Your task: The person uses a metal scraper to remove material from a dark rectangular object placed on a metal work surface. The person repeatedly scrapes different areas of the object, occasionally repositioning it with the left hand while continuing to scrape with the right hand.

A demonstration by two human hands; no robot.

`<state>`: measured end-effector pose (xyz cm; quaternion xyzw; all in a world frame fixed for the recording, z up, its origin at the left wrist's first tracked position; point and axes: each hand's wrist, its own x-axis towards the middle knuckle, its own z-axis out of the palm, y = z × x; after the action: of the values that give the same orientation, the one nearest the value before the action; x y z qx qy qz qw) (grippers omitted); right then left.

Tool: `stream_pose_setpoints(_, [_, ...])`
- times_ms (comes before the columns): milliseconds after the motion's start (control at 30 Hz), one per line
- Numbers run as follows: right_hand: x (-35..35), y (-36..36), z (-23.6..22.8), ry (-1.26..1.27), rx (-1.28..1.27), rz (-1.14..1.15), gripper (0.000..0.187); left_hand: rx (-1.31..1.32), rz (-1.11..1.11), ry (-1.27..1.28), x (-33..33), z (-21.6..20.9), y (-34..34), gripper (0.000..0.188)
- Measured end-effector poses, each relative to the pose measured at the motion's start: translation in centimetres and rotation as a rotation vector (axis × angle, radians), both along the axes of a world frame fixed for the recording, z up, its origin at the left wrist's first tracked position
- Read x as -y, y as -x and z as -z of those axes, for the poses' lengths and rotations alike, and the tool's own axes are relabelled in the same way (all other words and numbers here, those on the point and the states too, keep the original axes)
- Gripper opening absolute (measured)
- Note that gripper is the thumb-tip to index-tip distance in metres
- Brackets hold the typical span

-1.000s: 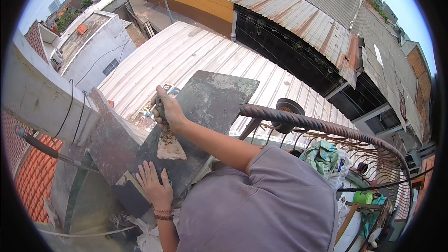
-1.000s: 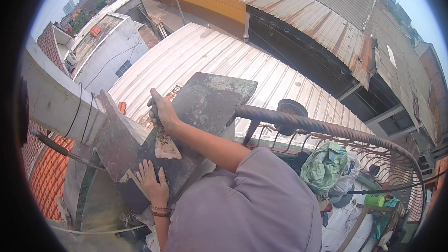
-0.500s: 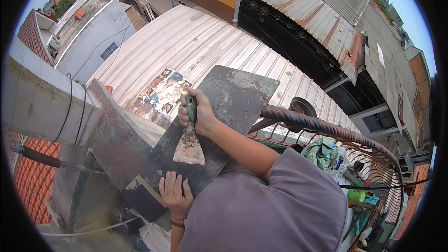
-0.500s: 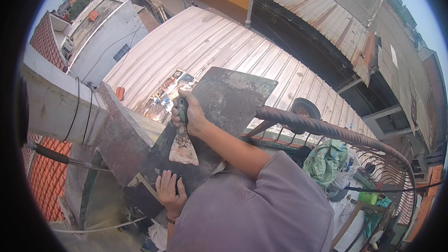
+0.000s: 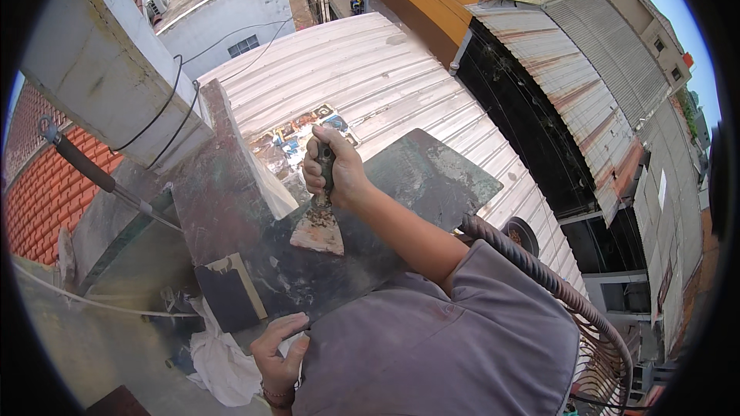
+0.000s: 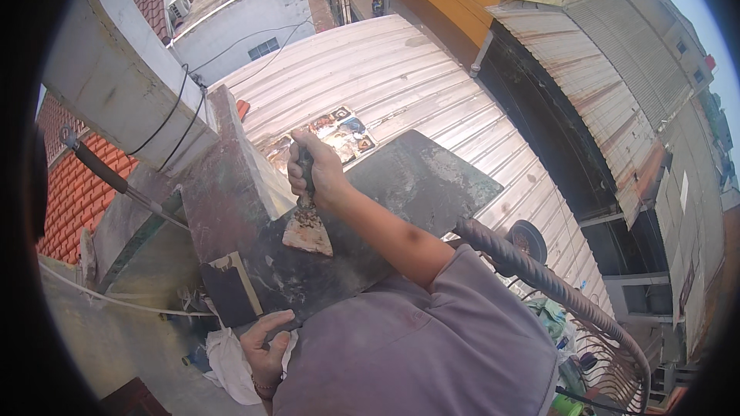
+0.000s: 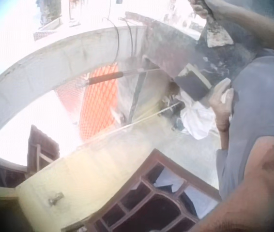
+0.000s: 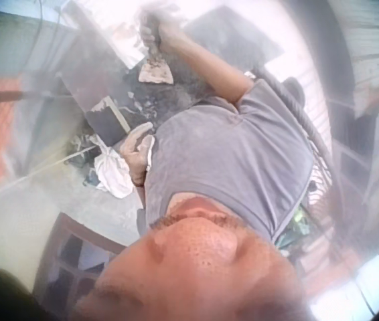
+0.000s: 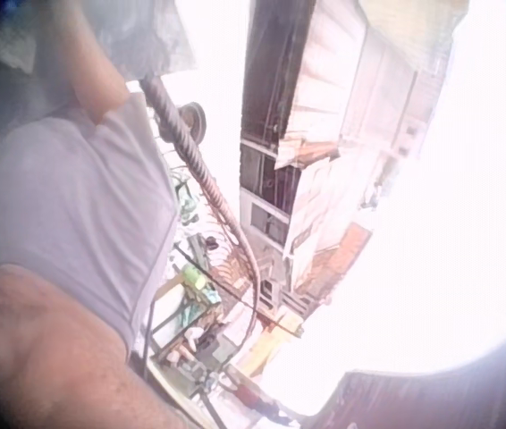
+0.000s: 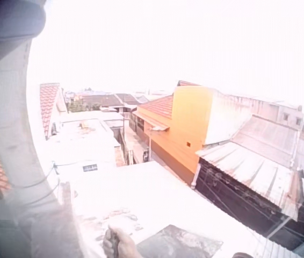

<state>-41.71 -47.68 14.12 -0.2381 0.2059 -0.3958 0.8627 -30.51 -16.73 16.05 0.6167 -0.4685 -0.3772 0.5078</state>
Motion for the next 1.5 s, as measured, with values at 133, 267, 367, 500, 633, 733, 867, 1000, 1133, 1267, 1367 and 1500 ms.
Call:
stream_pose_setpoints(133, [0.9, -2.4, -2.0, 0.052, -0.103, -0.117, 0.042, -0.229, 0.087, -0.015, -3.1, -0.3, 3.0, 0.047])
stream_pose_setpoints(267, [-0.4, -3.1, -1.1, 0.081, -0.169, -0.245, 0.041, -0.212, -0.102, -0.003, -6.2, 0.0, 6.1, 0.051])
stream_pose_setpoints(367, [-1.1, -3.2, -0.8, 0.158, -0.208, -0.310, 0.041, -0.236, -0.199, -0.011, -8.8, -0.3, 8.5, 0.053])
stream_pose_setpoints(500, [0.7, -4.0, -2.3, 0.263, -0.139, -0.251, 0.042, -0.268, -0.375, -0.038, -10.3, -0.2, 11.9, 0.055])
stream_pose_setpoints(633, [-0.7, -5.6, -1.6, 0.309, -0.205, -0.343, 0.042, -0.224, -0.364, 0.021, -7.8, 0.4, 13.9, 0.047])
stream_pose_setpoints(733, [-2.1, -6.4, -1.8, 0.256, -0.246, -0.415, 0.040, -0.254, -0.344, 0.044, -9.2, 1.5, 14.2, 0.043])
stream_pose_setpoints(867, [-0.4, -8.4, -3.0, 0.304, -0.123, -0.403, 0.038, -0.199, -0.460, -0.063, -8.9, 1.8, 14.0, 0.037])
stream_pose_setpoints(1000, [-3.7, -9.7, -2.1, 0.370, -0.282, -0.509, 0.035, 0.256, -0.763, -0.151, -5.0, 2.2, 10.5, 0.030])
stream_pose_setpoints(1133, [-2.0, -10.0, -4.0, 0.393, -0.142, -0.477, 0.035, 0.615, -0.912, -0.092, -3.8, 3.7, 6.1, 0.030])
stream_pose_setpoints(1267, [-0.7, -11.0, -2.3, 0.328, -0.084, -0.581, 0.021, 0.880, -0.957, -0.156, -3.8, 6.4, -0.2, 0.041])
stream_pose_setpoints(1367, [-5.8, -9.9, -0.1, 0.174, -0.251, -0.807, 0.021, 1.091, -0.988, -0.277, -2.6, 9.5, -4.1, 0.053])
stream_pose_setpoints(1500, [-4.1, -10.5, -3.1, 0.422, -0.213, -0.581, 0.036, 1.053, -1.057, -0.365, -1.9, 10.8, -4.8, 0.066])
